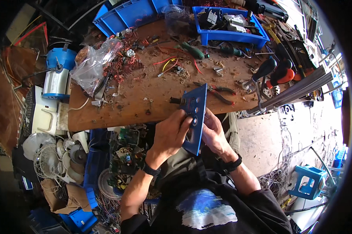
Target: The person uses pliers to manipulate and remove small components from a blue electronic control panel. They repeatedly adjust the panel's orientation and use the tool to grip and pull at specific parts on the surface.
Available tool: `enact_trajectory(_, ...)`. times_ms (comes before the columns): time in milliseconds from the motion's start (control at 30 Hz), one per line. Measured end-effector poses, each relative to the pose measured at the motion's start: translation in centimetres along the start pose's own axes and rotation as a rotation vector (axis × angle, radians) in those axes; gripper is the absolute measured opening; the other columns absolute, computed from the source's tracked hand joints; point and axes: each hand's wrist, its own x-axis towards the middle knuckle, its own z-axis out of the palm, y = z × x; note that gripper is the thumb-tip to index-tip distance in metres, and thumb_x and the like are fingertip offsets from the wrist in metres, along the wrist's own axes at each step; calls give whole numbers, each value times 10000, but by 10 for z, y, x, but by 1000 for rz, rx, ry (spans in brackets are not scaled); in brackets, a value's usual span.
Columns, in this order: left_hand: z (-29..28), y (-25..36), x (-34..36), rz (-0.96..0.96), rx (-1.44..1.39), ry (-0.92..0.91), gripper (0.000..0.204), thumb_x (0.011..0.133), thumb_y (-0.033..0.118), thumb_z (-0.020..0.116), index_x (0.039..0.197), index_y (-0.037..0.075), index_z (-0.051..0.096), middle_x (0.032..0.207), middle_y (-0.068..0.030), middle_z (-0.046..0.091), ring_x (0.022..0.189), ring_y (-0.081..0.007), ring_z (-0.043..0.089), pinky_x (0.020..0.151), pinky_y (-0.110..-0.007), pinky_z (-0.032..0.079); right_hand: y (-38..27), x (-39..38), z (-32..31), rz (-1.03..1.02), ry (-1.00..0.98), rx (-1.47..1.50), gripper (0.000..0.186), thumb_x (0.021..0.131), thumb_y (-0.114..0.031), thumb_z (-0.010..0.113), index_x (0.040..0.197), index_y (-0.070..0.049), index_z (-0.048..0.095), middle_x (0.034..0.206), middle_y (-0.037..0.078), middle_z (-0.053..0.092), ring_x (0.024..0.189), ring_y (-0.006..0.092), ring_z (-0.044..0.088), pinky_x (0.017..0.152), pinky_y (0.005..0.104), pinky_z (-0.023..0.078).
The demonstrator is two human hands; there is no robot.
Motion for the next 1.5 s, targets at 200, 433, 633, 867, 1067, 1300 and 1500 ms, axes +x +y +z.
enact_trajectory(200,1,-25,-11,99,49,70,254,1100,257,473,1091,26,577,843,-192,609,720,-365,630,654,-439,505,4,8,14,28,1,-265,288,1029,-225,740,1148,-17,581,958,55,695,844,108,625,791,299,534)
enact_trajectory(433,18,-105,-56,-198,-496,125,381,1107,331,458,1269,10,586,1079,-63,659,964,-166,591,826,-378,509,27,7,28,35,-5,-410,328,994,-237,782,1109,-6,580,955,65,701,894,106,661,794,308,551)
enact_trajectory(633,14,-81,-62,-197,-549,91,546,1168,433,339,1534,41,444,1494,-91,538,1341,-237,530,1153,-424,434,18,16,38,-274,1,-1075,418,1025,-376,707,1007,26,594,749,167,614,705,352,637,674,453,514)
enact_trajectory(867,20,-80,-65,-235,-515,45,560,1159,441,375,1552,42,396,1517,-113,492,1354,-241,507,1139,-431,433,26,25,48,-397,-23,-1180,288,1088,-257,573,1002,18,562,872,197,555,827,413,569,735,517,463)
enact_trajectory(1067,29,-76,-69,-226,-534,74,527,1147,430,411,1511,50,436,1457,-94,525,1298,-224,535,1095,-420,461,32,21,38,-517,-95,-1142,224,1084,-196,564,1036,20,529,926,187,482,864,391,484,802,497,428)
enact_trajectory(1300,39,-77,-69,-202,-567,155,489,1133,419,452,1464,59,482,1387,-72,565,1234,-203,568,1043,-408,493,37,18,29,-527,-154,-1124,208,1089,-178,542,1060,20,483,969,200,454,898,399,461,834,497,417)
enact_trajectory(1500,50,-86,-81,-175,-663,258,457,1121,408,487,1423,68,521,1327,-53,598,1178,-186,596,998,-397,521,39,22,28,-673,-148,-1143,248,1059,-197,604,1025,26,499,946,205,481,864,411,480,822,488,427)
